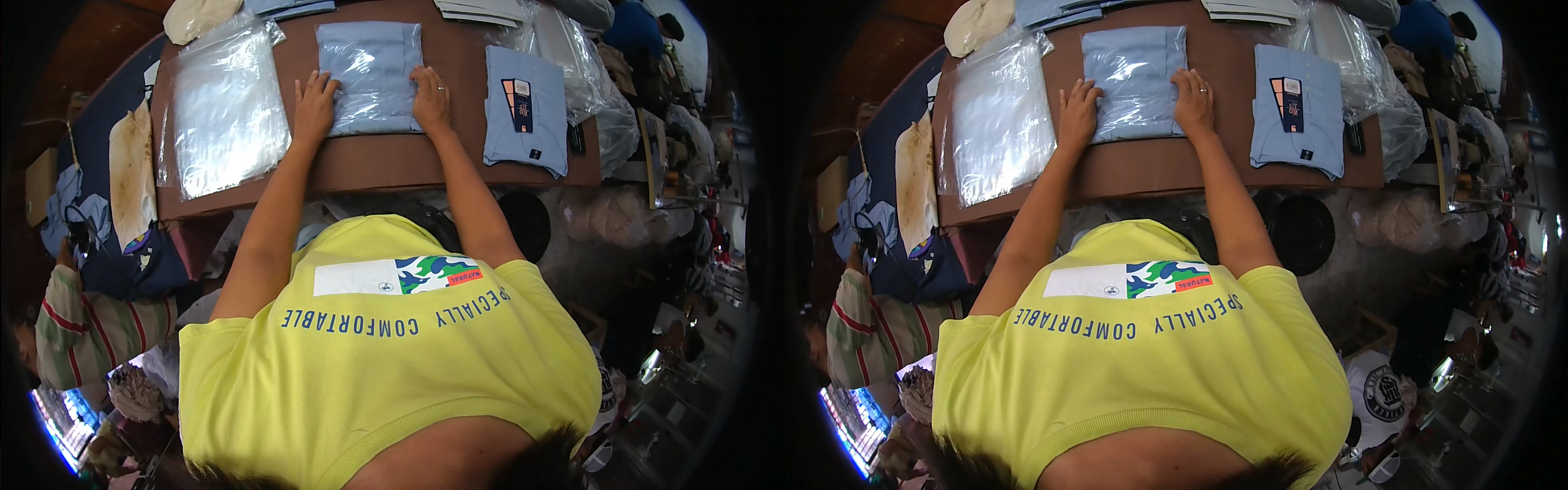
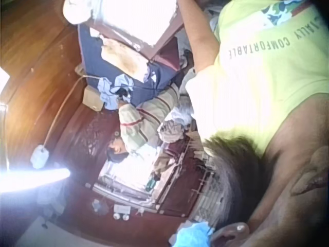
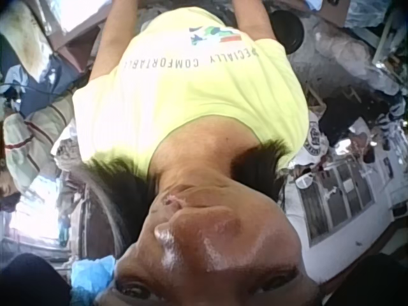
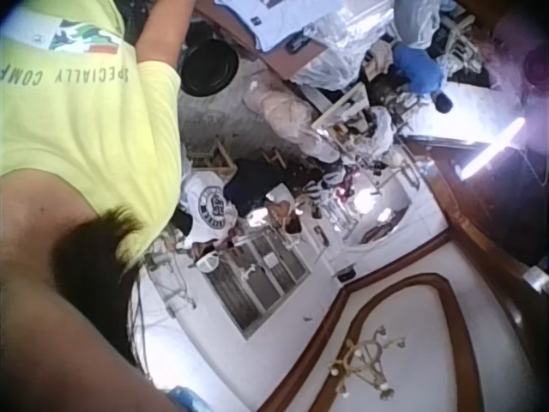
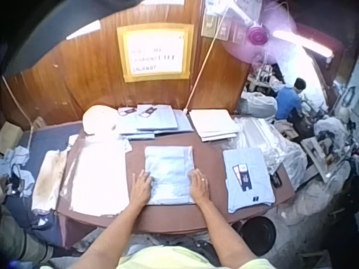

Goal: The person packs folded blue shirts into clear plastic bags by hand, smoothing the bags and stacking the finished packages on a workbench.

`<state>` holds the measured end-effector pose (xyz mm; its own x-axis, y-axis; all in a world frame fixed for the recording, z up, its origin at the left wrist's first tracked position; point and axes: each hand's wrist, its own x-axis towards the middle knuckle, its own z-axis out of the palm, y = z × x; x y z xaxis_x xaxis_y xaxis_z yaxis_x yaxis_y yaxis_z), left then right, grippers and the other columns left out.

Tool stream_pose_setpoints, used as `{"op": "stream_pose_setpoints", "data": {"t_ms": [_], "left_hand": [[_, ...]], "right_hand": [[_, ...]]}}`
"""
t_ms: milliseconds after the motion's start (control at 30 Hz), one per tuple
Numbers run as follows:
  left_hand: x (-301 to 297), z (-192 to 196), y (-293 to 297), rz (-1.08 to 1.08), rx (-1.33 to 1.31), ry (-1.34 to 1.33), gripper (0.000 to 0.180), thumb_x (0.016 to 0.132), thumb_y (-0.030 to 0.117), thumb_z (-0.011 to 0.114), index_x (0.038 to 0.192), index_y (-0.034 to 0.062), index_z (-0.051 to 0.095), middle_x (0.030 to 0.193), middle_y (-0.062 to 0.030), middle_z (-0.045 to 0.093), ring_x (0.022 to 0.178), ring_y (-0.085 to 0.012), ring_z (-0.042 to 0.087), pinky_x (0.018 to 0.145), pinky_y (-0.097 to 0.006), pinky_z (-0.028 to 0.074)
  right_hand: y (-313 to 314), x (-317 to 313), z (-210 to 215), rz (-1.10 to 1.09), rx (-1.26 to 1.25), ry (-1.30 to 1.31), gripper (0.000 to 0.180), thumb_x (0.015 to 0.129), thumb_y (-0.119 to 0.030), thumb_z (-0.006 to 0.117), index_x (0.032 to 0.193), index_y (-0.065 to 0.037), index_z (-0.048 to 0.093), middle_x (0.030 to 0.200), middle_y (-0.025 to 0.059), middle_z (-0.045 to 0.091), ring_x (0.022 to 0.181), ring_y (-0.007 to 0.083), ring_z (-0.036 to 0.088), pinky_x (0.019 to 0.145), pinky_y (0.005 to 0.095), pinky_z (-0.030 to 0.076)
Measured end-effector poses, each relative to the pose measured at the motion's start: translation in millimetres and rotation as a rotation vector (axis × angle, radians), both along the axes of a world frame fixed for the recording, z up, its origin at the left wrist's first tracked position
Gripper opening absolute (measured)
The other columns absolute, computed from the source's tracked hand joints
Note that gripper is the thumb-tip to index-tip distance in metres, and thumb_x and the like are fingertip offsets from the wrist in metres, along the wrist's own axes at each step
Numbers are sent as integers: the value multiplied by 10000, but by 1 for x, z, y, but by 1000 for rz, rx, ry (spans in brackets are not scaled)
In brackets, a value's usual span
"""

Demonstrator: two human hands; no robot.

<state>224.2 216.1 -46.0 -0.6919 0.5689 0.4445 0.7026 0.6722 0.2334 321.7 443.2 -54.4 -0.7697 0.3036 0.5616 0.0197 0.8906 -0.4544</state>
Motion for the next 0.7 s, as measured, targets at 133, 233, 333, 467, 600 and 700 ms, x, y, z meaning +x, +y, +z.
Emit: {"op": "stream_pose_setpoints", "data": {"t_ms": [133, 233, 333, 467, 600, 700], "left_hand": [[14, -1, -10, 6, 11, -86, 199, 873, 110, 490, 1050, 153, 571, 1267, -75, 525, 1264, -282, 408, 1072, -548, 196], [45, 3, -32, -34, 36, -124, 196, 878, 122, 503, 1049, 154, 592, 1265, -59, 531, 1256, -275, 417, 1071, -548, 196], [80, 10, -70, -112, -74, -175, 300, 863, 115, 508, 1150, 173, 573, 1316, -46, 493, 1282, -262, 385, 1074, -558, 177], [104, 33, -111, -304, -291, -306, 554, 799, 93, 516, 1341, 183, 446, 1444, -41, 348, 1358, -281, 260, 1097, -555, 107], [106, 55, -118, -403, -405, -406, 760, 684, 126, 588, 1401, 200, 349, 1493, -62, 249, 1379, -337, 182, 1099, -563, 89], [116, 28, -116, -293, -365, -241, 752, 684, 100, 599, 1390, 211, 369, 1493, -50, 255, 1377, -325, 186, 1096, -557, 108]], "right_hand": [[2, 14, 14, 83, -128, -332, 256, 841, -31, 424, 1028, -124, 571, 1114, 54, 597, 1128, 253, 521, 971, 480, 337], [6, 54, -3, 154, -96, -270, 373, 805, -5, 436, 1094, -155, 617, 1183, 41, 601, 1169, 237, 511, 966, 462, 337], [8, 104, 4, 368, -5, -423, 529, 763, 19, 453, 1241, -188, 549, 1337, 43, 495, 1259, 228, 434, 1022, 469, 291], [-2, 143, 39, 488, 163, -646, 695, 715, -45, 534, 1380, -180, 380, 1478, 49, 298, 1362, 254, 269, 1091, 472, 200], [-6, 157, 46, 543, 241, -750, 868, 661, -103, 607, 1446, -154, 240, 1526, 44, 172, 1401, 286, 146, 1111, 479, 150], [-7, 156, 33, 496, 247, -624, 775, 673, -126, 652, 1391, -192, 369, 1482, 45, 281, 1357, 285, 251, 1096, 481, 186]]}}
